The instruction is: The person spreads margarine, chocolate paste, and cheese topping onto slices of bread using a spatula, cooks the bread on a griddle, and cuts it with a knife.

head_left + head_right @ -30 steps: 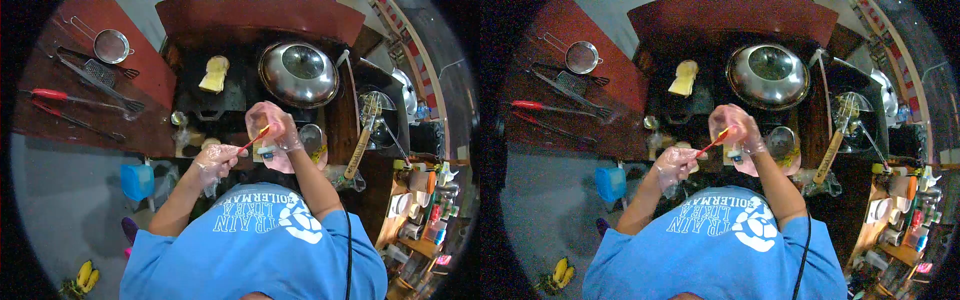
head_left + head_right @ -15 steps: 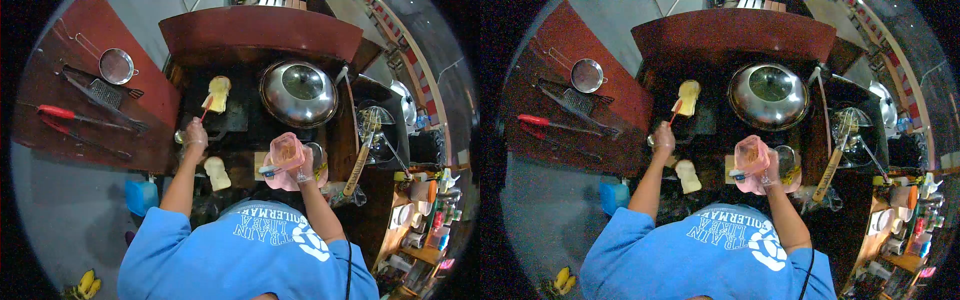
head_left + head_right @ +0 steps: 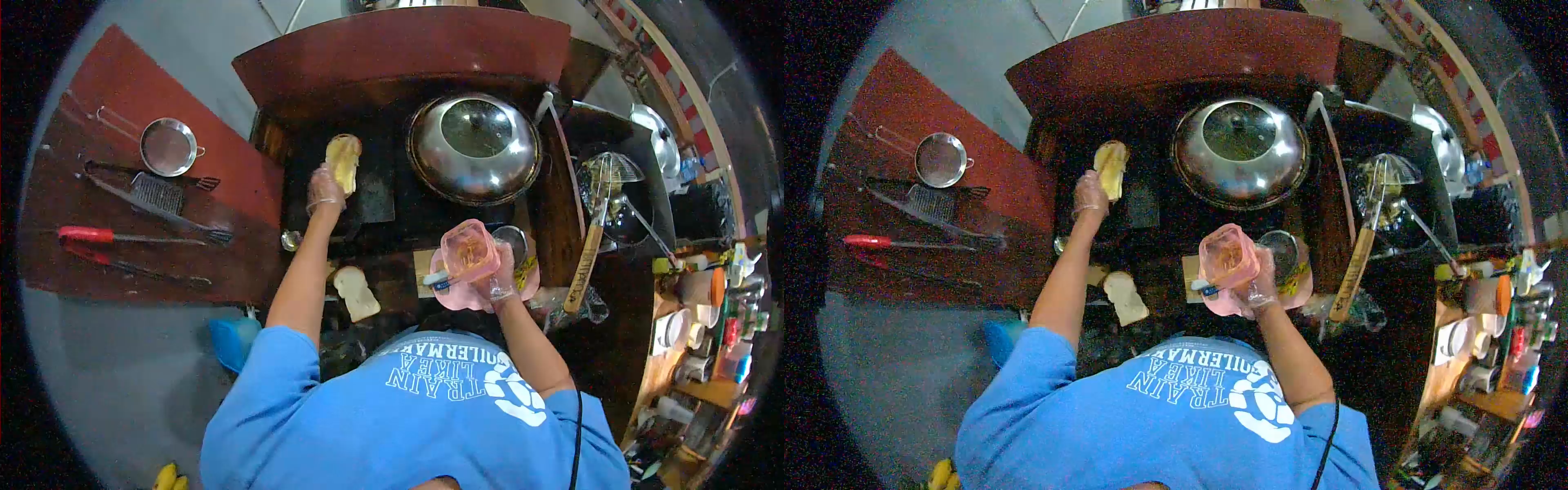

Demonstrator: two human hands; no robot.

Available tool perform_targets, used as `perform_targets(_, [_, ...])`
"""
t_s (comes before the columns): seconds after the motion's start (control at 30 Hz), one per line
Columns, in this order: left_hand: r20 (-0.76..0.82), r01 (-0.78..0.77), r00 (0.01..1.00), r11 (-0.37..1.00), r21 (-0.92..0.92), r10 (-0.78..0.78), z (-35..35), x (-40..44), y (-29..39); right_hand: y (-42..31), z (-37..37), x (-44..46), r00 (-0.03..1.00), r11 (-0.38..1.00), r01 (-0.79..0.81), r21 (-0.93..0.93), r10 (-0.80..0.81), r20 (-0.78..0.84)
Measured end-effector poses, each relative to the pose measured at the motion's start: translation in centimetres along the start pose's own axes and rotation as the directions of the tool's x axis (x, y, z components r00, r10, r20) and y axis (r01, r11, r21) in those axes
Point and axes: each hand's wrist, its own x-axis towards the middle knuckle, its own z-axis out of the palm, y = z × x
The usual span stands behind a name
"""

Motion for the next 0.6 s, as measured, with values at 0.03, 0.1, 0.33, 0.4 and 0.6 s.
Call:
perform_targets(0.03, [-0.028,-0.003,1.0,0.994,-0.106,0.0,0.1,0.9,-0.6,0.1,0.3,-0.3,0.999,1.0,-0.012,0.007,0.012,0.033])
perform_targets(0.1, [0.015,0.075,0.997,0.997,-0.027,-0.074,1.0,0.8,-1.0,0.2,-0.3,-0.6,0.998,1.0,-0.017,0.016,0.015,0.065])
perform_targets(0.33, [-0.018,0.091,0.996,0.993,-0.072,-0.092,-0.8,-0.1,-0.4,0.3,0.1,-1.2,0.99,0.984,-0.139,0.107,0.141,-0.015])
perform_targets(0.4, [0.006,0.023,1.0,0.999,-0.032,-0.023,0.6,-1.2,-1.5,1.0,-0.8,-0.6,0.992,0.989,-0.126,0.073,0.127,-0.017])
perform_targets(0.6, [-0.001,0.143,0.989,0.938,-0.316,-0.151,-1.4,-2.1,-1.3,3.3,-2.7,0.3,0.989,0.989,-0.144,-0.016,0.143,-0.045])
